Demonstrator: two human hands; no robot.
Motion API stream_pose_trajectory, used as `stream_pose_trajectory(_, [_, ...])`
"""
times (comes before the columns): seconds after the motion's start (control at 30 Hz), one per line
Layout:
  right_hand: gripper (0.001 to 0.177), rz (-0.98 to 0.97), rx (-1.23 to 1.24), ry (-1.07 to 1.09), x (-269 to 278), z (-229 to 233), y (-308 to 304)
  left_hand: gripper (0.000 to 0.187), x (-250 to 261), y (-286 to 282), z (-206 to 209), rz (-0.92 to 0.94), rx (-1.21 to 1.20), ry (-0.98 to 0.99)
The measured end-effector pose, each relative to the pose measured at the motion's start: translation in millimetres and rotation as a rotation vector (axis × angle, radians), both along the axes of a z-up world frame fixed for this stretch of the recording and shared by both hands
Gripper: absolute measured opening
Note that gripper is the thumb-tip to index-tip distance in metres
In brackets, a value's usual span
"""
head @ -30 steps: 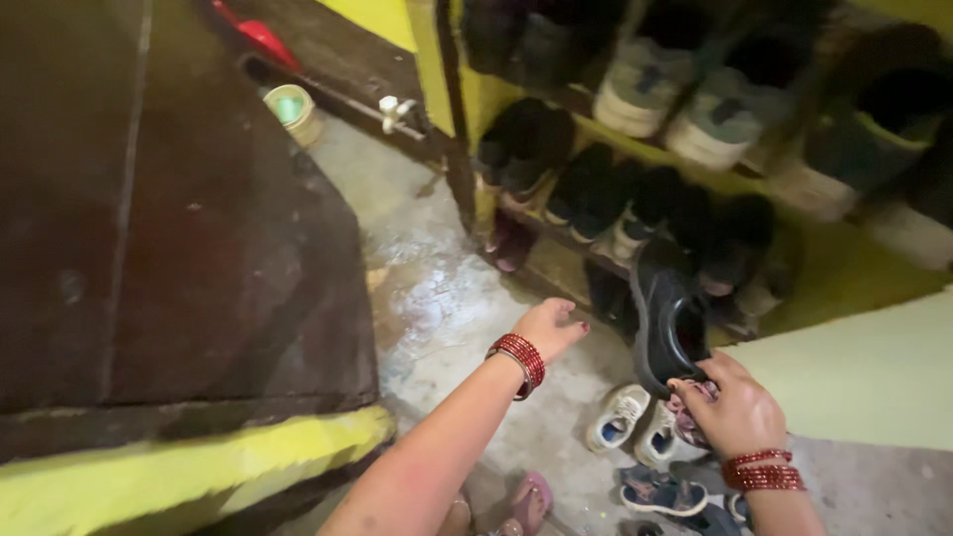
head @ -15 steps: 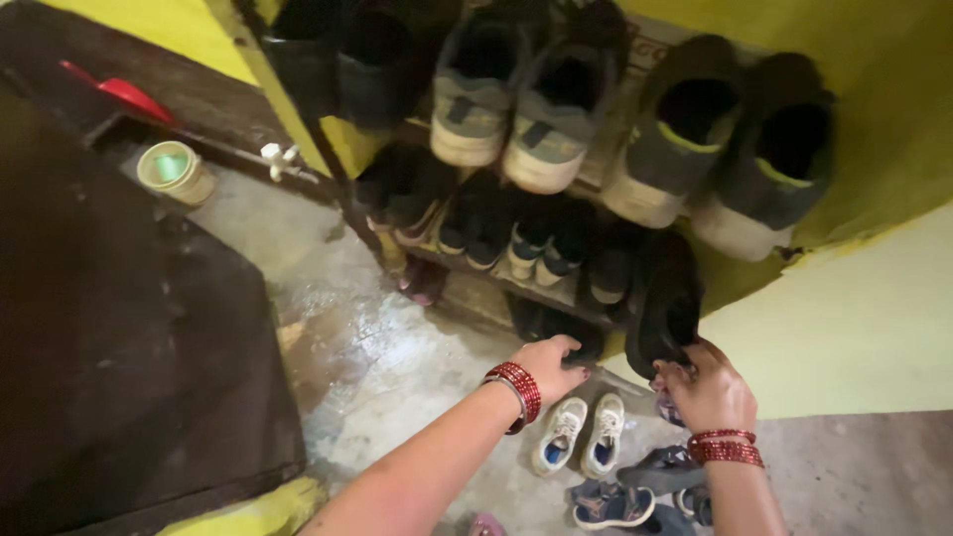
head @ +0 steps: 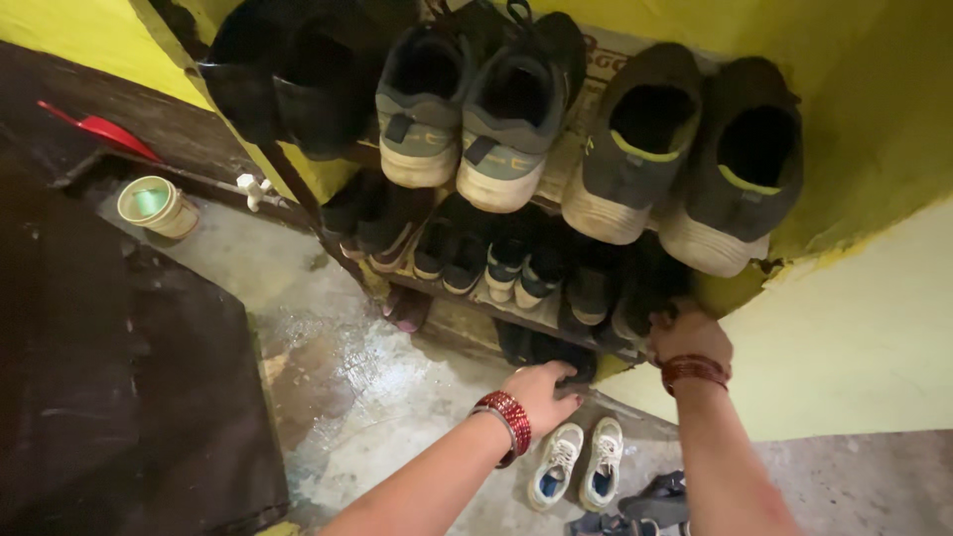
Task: The person wipes a black shoe with a cloth, then places it on the floor. They pick up a white sneaker and wipe it with the same cloth, handling each shoe one at a time.
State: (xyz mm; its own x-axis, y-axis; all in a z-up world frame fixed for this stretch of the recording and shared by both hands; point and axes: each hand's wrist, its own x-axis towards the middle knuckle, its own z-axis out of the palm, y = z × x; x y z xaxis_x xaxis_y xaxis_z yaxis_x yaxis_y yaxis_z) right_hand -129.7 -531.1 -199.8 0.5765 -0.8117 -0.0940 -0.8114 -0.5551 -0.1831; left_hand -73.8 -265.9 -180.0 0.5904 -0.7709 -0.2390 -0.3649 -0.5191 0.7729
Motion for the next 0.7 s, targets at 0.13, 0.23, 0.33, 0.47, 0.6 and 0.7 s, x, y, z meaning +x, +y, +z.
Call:
stream_pose_trajectory(0.13, [0.055, -0.029, 0.045, -0.045, 6.8, -17.2, -3.8, 0.051, -8.8, 10.0, -6.6, 0.019, 0.055, 0.03])
stream_pose_trajectory(0.23, [0.055, -0.07, 0.054, -0.139, -2.7, -19.0, 3.4, 0.052, -13.0, 26.0, -8.4, 0.016, 0.105, 0.107])
stream_pose_trajectory(0.33, [0.059, -0.073, -0.025, -0.302, -20.5, -19.9, 26.6, 0.052, -15.9, 40.5, -13.0, 0.065, 0.036, 0.137])
stream_pose_trajectory(0.47, [0.047, -0.12, 0.103, -0.497, -54.4, -26.1, 94.7, 0.052, -19.7, 69.1, -39.2, 0.18, 0.015, 0.273])
stream_pose_trajectory(0.6, [0.035, -0.041, 0.302, -0.616, -59.4, -16.8, 196.1, 0.049, -15.7, 89.5, -80.1, 0.312, -0.188, 0.389])
stream_pose_trajectory(0.7, [0.039, 0.23, 0.161, -0.991, -52.3, 4.0, 268.2, 0.043, -5.4, 105.1, -102.1, 0.635, -0.134, 0.678])
